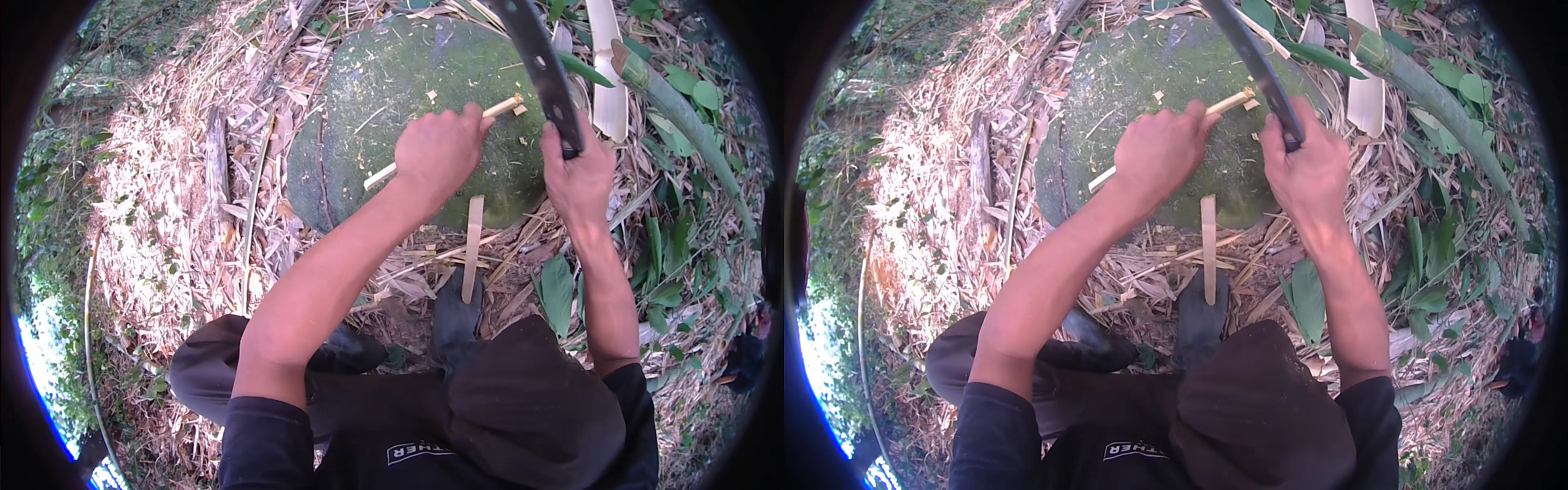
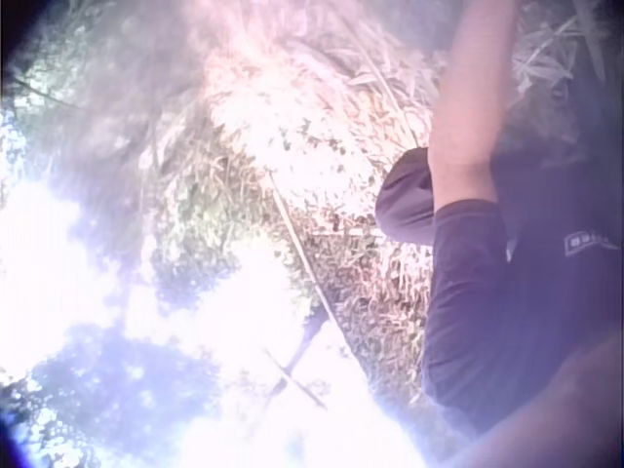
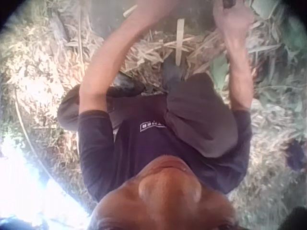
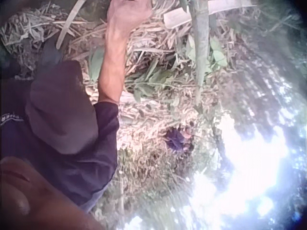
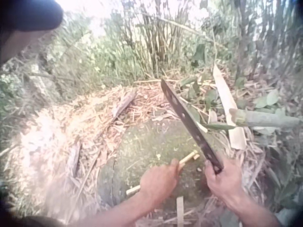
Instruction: The person sits on the forest floor and uses a machete to split a bamboo stalk into thin strips. They repeatedly shave the bamboo to refine the strips and then cut them into smaller pieces.
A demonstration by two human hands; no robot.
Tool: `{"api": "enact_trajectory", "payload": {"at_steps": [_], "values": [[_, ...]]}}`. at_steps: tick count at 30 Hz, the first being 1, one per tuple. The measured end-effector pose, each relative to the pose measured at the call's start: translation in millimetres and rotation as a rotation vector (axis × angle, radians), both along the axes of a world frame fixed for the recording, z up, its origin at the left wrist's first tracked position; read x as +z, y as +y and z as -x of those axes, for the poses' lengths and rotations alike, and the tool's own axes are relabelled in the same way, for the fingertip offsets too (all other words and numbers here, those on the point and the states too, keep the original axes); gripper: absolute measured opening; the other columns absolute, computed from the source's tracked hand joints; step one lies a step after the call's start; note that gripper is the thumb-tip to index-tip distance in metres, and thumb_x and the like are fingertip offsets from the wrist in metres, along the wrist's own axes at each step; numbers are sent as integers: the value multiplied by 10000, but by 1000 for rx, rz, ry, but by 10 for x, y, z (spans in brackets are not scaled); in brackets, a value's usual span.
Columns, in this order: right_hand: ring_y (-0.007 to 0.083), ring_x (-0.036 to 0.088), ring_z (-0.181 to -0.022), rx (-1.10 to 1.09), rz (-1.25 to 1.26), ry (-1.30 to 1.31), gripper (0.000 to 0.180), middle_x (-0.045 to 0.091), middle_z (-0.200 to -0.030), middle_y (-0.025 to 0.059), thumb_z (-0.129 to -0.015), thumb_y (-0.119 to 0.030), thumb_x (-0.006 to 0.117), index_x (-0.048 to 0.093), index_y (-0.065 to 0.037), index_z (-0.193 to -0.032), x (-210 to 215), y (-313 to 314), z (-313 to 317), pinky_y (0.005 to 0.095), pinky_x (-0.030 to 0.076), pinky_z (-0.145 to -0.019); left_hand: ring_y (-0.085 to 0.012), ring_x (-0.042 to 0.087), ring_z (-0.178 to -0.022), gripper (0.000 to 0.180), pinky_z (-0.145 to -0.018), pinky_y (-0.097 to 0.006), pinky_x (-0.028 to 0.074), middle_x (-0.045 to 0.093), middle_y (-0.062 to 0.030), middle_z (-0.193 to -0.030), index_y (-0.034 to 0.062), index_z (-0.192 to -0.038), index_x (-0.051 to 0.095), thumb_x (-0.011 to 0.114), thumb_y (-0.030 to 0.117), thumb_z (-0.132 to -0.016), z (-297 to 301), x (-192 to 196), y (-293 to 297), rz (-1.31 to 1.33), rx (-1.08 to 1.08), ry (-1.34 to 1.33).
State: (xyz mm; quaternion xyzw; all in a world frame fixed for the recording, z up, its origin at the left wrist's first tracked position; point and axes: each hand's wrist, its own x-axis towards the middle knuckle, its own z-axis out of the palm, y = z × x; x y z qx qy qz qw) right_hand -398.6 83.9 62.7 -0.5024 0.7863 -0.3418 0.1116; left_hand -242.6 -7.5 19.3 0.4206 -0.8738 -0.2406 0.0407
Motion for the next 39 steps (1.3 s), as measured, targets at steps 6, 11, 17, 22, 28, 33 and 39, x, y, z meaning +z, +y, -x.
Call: {"api": "enact_trajectory", "payload": {"at_steps": [6,11,17,22,28,33,39], "values": [[374,628,-548,60,-158,11,139,583,-609,198,-925,-146,642,650,-29,-998,-117,-21,120,449,486,-569,-480,694,-852,416,-771,-583,542,705,-270,-846,26,-1025,680,475,387,-1053,25,183,-137,-168,8,-11],[444,647,-633,70,-90,80,140,610,-648,230,-918,-133,623,659,-27,-1002,-187,-6,83,496,495,-590,-480,684,-897,424,-803,-570,538,712,-272,-905,22,-1039,705,471,375,-1053,38,194,-152,-215,23,-19],[405,632,-585,35,-243,5,115,597,-630,213,-927,-125,621,637,-12,-945,-47,-61,92,468,479,-576,-476,680,-913,449,-848,-569,526,710,-277,-930,16,-1006,721,455,374,-1058,36,120,-222,-254,20,-4],[377,615,-546,31,-105,44,113,583,-608,193,-933,-128,621,635,-23,-973,-43,-31,29,461,467,-559,-475,679,-924,484,-867,-570,520,707,-285,-905,14,-1009,729,442,399,-1064,34,108,-233,-289,40,10],[339,598,-509,27,-197,17,194,566,-576,173,-935,-152,622,681,-40,-1082,-94,-2,162,450,455,-543,-482,676,-927,515,-874,-567,516,707,-284,-896,11,-988,733,430,420,-1068,33,122,-257,-291,16,4],[193,484,-445,-28,-164,-82,209,475,-517,85,-951,-166,621,698,-20,-1079,-23,15,126,374,398,-494,-465,690,-848,555,-816,-546,533,706,-271,-851,-13,-931,731,459,456,-1053,37,34,-287,-308,73,58],[54,405,-532,-102,-80,-326,241,457,-572,-35,-953,-149,649,705,2,-1132,-84,207,44,289,345,-485,-127,509,-575,517,-531,-310,403,565,-25,-648,27,-842,683,678,532,-956,10,296,-150,-598,416,495]]}}
